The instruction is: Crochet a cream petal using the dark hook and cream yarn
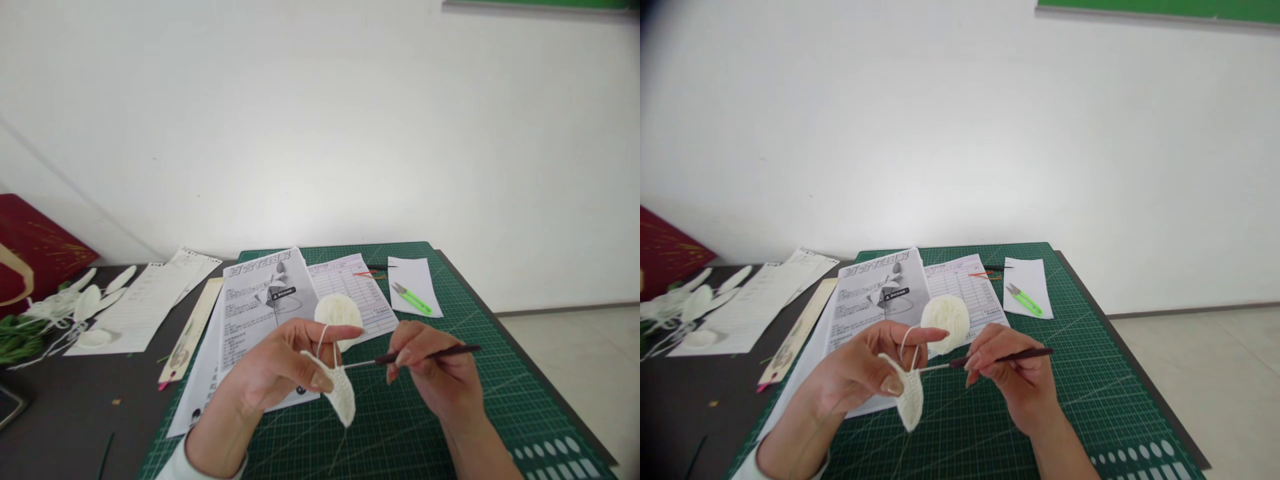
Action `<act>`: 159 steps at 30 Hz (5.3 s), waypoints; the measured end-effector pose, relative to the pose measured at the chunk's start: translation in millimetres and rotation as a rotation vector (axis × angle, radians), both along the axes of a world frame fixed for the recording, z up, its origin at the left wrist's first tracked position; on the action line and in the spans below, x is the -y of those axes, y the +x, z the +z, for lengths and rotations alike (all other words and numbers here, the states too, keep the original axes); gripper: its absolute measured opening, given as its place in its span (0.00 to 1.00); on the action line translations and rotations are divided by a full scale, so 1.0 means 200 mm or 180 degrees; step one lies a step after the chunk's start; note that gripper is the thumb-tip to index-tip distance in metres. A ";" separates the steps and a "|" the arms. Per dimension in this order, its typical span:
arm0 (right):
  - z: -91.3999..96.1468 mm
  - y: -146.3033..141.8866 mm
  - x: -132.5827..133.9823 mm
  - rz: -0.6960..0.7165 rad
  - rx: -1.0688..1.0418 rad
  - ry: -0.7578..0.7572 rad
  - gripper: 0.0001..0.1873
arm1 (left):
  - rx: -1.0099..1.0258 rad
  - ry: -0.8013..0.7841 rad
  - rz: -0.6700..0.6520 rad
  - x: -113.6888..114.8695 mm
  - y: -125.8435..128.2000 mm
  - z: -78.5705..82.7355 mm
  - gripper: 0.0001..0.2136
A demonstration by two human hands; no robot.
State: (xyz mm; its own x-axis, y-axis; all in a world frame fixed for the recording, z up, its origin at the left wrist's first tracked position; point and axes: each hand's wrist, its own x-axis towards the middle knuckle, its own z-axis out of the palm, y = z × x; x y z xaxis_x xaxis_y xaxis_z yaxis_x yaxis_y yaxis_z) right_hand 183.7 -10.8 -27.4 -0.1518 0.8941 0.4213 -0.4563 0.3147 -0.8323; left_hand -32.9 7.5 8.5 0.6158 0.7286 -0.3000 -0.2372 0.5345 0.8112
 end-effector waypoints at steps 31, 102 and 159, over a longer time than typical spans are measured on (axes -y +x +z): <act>-0.08 -0.18 0.04 -0.1615 0.0841 0.0759 0.18 | -0.1063 0.1499 0.1722 0.02 0.14 -0.10 0.04; -0.04 -0.07 -0.02 -0.0145 -0.0345 0.0083 0.06 | -0.0456 0.0354 0.0825 0.09 0.09 0.02 0.20; -0.14 -0.18 -0.04 -0.0241 -0.0154 -0.2020 0.13 | -0.0671 0.0693 0.1720 0.09 0.29 -0.18 0.30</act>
